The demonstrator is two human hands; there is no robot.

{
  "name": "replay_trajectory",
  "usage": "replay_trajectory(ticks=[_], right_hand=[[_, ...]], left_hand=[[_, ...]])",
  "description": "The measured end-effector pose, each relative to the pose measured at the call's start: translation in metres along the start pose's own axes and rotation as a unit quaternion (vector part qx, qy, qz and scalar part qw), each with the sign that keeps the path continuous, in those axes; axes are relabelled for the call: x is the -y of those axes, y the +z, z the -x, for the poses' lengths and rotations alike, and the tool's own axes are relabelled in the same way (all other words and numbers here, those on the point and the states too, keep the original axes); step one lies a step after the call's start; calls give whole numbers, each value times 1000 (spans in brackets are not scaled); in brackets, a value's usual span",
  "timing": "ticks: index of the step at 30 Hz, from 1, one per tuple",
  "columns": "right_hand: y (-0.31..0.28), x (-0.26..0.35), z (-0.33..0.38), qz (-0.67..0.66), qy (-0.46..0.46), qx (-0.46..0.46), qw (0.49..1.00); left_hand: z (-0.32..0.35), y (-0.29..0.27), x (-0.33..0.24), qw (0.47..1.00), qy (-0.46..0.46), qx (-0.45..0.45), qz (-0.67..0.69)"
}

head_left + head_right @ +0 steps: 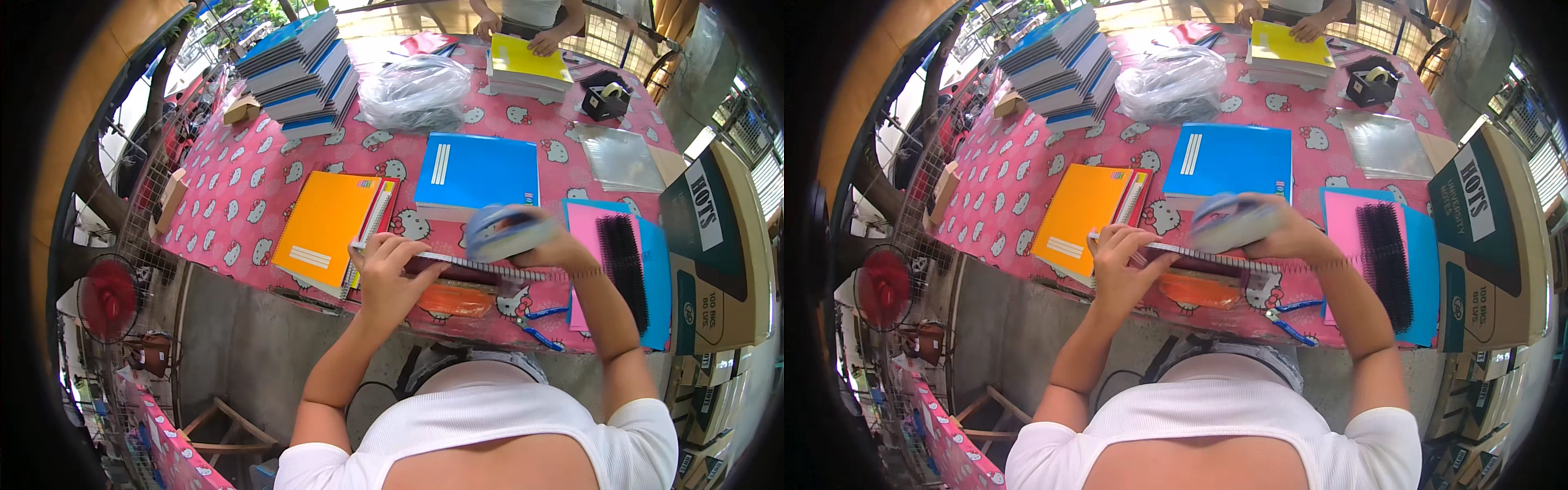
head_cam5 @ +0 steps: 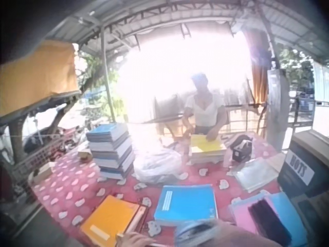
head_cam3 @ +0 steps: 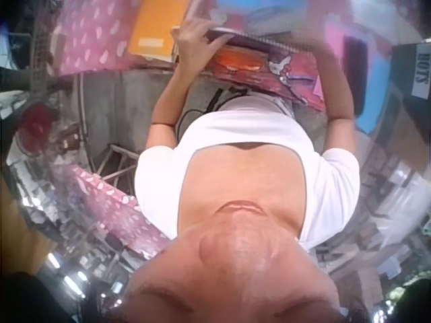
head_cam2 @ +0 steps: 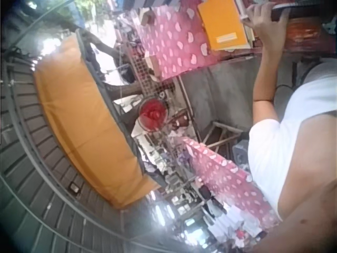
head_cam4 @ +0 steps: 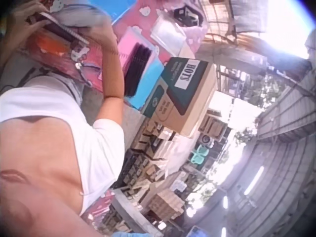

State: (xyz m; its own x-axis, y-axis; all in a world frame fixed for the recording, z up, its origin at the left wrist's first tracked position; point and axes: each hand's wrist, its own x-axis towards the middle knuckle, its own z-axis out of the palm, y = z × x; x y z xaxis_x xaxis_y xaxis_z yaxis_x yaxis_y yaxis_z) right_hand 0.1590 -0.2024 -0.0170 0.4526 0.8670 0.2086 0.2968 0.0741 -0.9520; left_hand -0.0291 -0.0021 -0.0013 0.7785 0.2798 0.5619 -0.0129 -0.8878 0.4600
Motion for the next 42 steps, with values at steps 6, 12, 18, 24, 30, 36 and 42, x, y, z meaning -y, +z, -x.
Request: replay_trajectory(ticks=[6, 12, 18, 24, 30, 36, 42], right_hand=[[4, 12, -29, 131, 73, 35, 988], [15, 2, -41, 47, -54, 39, 997], [27, 10, -60, 99, 113, 43, 988], [30, 8, -73, 206, 78, 52, 974], [47, 13, -89, 337, 138, 129, 922], [52, -4, -104, 373, 79, 120, 917], [62, -20, -88, 172, 53, 120, 976]], left_hand=[[-1, -8, 0, 1000, 13, -9, 1], [3, -15, 15, 999, -26, -27, 27], [5, -19, 25, 996, -45, -45, 55], [7, -16, 39, 986, -94, -18, 134], [15, -9, 53, 907, -186, -32, 377], [23, -6, 69, 860, -224, -86, 450], [28, -12, 75, 862, -270, -80, 421]])
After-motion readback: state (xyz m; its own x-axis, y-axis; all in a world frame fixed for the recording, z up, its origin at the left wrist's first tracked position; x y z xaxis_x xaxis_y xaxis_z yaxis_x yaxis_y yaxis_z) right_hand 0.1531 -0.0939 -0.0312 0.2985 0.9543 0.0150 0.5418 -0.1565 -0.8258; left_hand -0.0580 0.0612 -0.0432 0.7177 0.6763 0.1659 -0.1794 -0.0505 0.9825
